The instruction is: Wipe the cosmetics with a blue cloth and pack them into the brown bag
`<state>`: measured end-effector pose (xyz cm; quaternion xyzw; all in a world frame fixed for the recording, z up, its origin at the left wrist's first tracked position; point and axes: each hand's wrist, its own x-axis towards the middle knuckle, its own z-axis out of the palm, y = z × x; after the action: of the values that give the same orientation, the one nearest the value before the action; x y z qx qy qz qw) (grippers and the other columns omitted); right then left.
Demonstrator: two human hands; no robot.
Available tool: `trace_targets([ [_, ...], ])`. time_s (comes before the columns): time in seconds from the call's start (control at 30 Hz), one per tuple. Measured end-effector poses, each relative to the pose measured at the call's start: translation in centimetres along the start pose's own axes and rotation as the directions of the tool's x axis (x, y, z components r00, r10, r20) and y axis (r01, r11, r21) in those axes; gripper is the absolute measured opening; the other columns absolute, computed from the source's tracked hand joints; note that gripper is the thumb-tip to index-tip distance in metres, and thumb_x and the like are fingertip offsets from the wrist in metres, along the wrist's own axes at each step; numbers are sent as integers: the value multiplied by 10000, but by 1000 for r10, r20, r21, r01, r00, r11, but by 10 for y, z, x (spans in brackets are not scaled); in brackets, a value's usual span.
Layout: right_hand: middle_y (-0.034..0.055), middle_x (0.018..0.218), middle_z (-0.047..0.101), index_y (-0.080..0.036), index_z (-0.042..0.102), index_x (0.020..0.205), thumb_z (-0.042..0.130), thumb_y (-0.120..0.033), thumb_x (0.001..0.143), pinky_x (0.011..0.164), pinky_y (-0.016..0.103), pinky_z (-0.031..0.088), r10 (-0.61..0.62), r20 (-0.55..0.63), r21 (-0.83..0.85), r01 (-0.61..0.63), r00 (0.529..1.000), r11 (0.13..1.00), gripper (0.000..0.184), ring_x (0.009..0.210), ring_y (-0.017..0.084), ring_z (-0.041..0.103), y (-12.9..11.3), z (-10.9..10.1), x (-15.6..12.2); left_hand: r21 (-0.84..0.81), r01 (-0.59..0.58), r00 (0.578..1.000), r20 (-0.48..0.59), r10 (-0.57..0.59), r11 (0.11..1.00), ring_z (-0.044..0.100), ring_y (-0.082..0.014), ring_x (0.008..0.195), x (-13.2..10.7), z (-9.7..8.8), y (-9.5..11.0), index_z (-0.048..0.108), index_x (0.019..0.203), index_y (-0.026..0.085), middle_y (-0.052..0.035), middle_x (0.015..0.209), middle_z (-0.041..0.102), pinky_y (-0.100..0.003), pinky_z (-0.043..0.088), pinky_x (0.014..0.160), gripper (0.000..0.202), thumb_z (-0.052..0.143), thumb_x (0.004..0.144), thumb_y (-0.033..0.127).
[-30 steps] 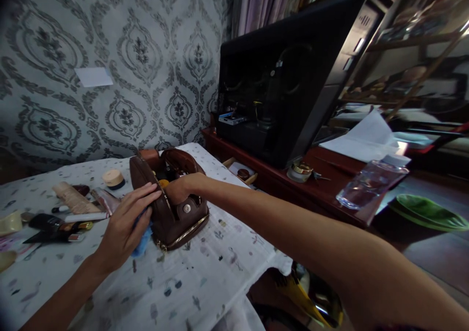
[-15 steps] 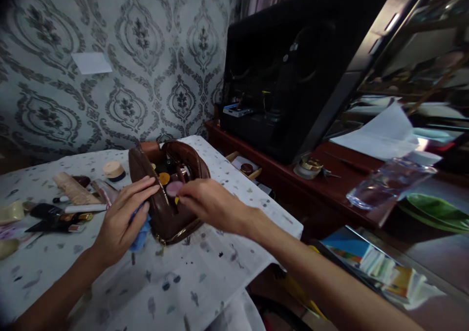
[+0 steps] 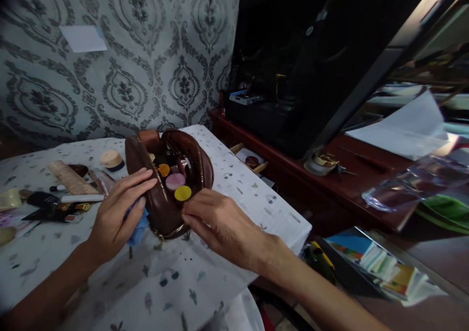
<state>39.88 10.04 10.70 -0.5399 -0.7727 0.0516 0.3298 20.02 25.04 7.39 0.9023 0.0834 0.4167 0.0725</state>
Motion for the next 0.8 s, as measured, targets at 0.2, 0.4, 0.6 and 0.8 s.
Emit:
trace_targets([
  [0.2,92,1033,733,-224,668,1084,501,-183,977,831,339,597,-35,-131,-34,31,991,999,203,974,208,701,1,11,0,-26,3,1000,-29,-3,1000,494,-246,1357,1,1,0,525,1358,234,-111,1375,584,-466,444,1114,397,408,991,142],
  [0.4,86,1010,733,-240,664,1065,549,-160,956,825,345,603,-139,-254,-69,126,957,990,178,986,217,700,-9,24,13,13,2,1000,19,-2,1000,467,-227,1382,-1,-7,1,460,1394,200,-144,1439,527,-427,444,1125,404,389,998,162],
  [0.6,99,1029,703,-221,674,966,609,-89,878,891,437,568,-177,-443,-131,132,879,983,171,1058,268,657,-22,51,14,218,132,990,24,-140,967,539,-225,1308,-41,-23,-16,427,1380,195,-157,1422,521,-377,524,1016,385,398,996,208],
  [0.8,101,1041,696,-204,645,989,567,-45,870,881,417,574,-268,-369,-20,281,890,959,214,1064,249,645,-43,92,20,576,315,868,146,-474,754,540,-284,1283,-91,-50,-70,514,1315,155,-174,1403,538,-416,581,879,369,407,962,169],
])
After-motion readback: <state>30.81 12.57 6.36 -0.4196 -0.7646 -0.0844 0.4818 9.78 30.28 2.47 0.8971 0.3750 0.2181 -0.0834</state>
